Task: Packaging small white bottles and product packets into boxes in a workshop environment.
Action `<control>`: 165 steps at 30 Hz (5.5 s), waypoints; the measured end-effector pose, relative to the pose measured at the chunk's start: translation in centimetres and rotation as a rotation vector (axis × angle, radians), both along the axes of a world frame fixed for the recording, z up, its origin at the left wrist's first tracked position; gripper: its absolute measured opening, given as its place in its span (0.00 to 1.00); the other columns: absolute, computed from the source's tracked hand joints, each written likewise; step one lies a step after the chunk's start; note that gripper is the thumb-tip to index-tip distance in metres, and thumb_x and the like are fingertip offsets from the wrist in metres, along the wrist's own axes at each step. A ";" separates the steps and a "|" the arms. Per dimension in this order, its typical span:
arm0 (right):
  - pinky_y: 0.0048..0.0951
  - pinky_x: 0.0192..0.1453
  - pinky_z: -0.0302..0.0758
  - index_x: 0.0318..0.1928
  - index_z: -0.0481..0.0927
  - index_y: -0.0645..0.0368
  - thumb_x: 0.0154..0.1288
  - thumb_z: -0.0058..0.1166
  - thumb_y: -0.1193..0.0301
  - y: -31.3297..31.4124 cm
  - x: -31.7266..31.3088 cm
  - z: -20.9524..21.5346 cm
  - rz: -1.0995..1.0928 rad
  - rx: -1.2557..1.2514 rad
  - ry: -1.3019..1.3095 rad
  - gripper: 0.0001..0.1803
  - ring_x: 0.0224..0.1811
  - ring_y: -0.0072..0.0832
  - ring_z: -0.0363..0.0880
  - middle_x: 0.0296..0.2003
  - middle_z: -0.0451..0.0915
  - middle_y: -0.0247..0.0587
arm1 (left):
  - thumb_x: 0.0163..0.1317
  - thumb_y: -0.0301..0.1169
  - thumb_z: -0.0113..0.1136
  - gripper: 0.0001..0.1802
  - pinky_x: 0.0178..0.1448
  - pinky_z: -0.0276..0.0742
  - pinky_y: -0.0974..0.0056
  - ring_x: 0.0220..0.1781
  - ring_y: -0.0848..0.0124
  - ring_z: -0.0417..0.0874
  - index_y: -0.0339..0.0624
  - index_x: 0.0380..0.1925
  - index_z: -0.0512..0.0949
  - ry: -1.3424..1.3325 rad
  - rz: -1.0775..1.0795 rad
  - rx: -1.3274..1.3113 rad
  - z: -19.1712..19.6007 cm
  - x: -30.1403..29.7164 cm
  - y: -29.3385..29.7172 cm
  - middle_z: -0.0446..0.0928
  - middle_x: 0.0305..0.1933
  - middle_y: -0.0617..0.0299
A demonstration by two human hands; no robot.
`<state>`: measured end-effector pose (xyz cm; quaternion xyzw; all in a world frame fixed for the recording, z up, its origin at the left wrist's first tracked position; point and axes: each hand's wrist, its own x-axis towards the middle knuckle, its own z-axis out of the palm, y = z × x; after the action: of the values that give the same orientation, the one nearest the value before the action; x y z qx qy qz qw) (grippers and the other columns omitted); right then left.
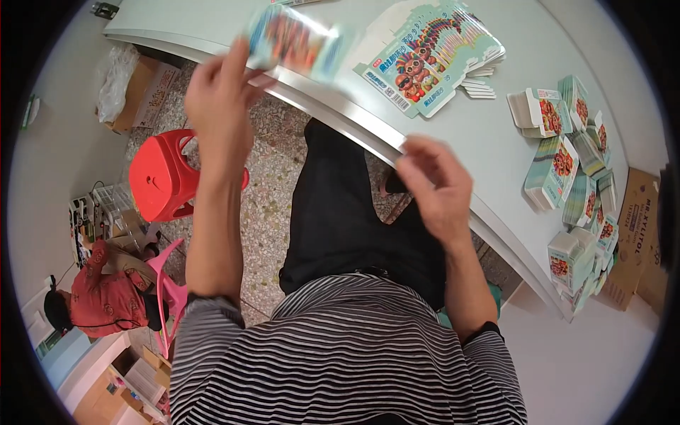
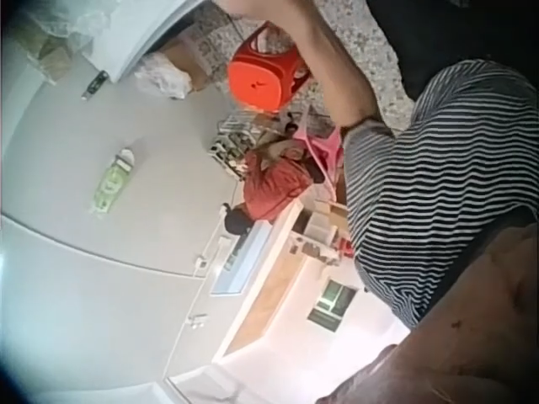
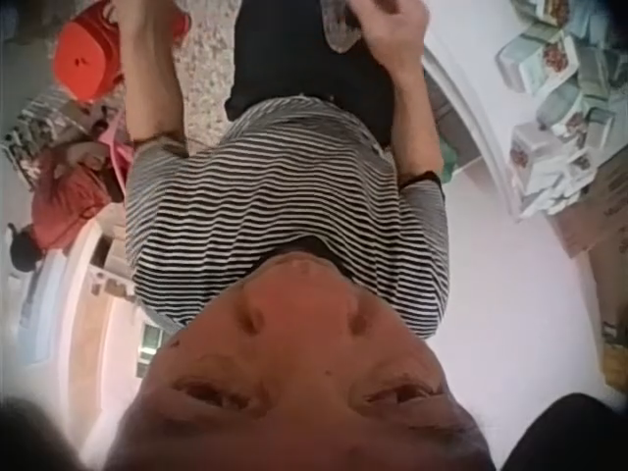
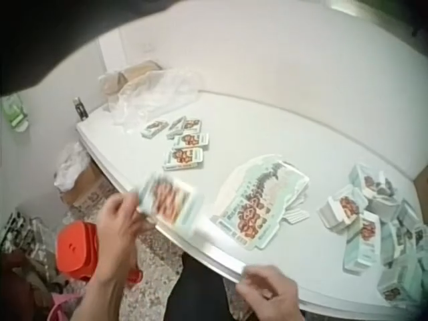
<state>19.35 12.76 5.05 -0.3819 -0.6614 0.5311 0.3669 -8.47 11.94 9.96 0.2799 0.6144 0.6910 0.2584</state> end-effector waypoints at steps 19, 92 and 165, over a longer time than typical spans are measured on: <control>0.18 0.35 0.71 0.53 0.76 0.66 0.59 0.67 0.74 6.5 -1.9 -0.1 -0.441 0.050 -0.195 0.22 0.28 0.14 0.71 0.28 0.77 0.30 | 0.57 0.39 0.72 0.31 0.24 0.72 0.73 0.22 0.76 0.79 0.23 0.51 0.73 0.147 -0.218 -0.355 -4.7 7.1 2.1 0.83 0.35 0.53; 0.19 0.33 0.75 0.35 0.84 0.67 0.63 0.65 0.69 -7.1 -2.1 -6.3 0.103 -0.609 0.125 0.11 0.30 0.13 0.77 0.29 0.84 0.34 | 0.57 0.17 0.67 0.22 0.47 0.83 0.68 0.42 0.70 0.86 0.30 0.51 0.72 -0.374 -0.326 -0.259 -9.3 9.7 -12.2 0.84 0.43 0.51; 0.22 0.48 0.76 0.59 0.76 0.66 0.58 0.64 0.82 -5.0 0.1 -3.7 0.228 -0.416 0.241 0.26 0.45 0.24 0.79 0.47 0.80 0.43 | 0.59 0.22 0.66 0.07 0.34 0.77 0.73 0.31 0.77 0.81 0.31 0.38 0.83 -0.027 -0.392 -0.330 -5.6 5.7 -13.5 0.83 0.39 0.58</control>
<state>19.46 7.79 1.38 -0.3063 -0.5284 0.7350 0.2945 -2.75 -1.60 4.38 0.3384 0.6491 0.5219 0.4379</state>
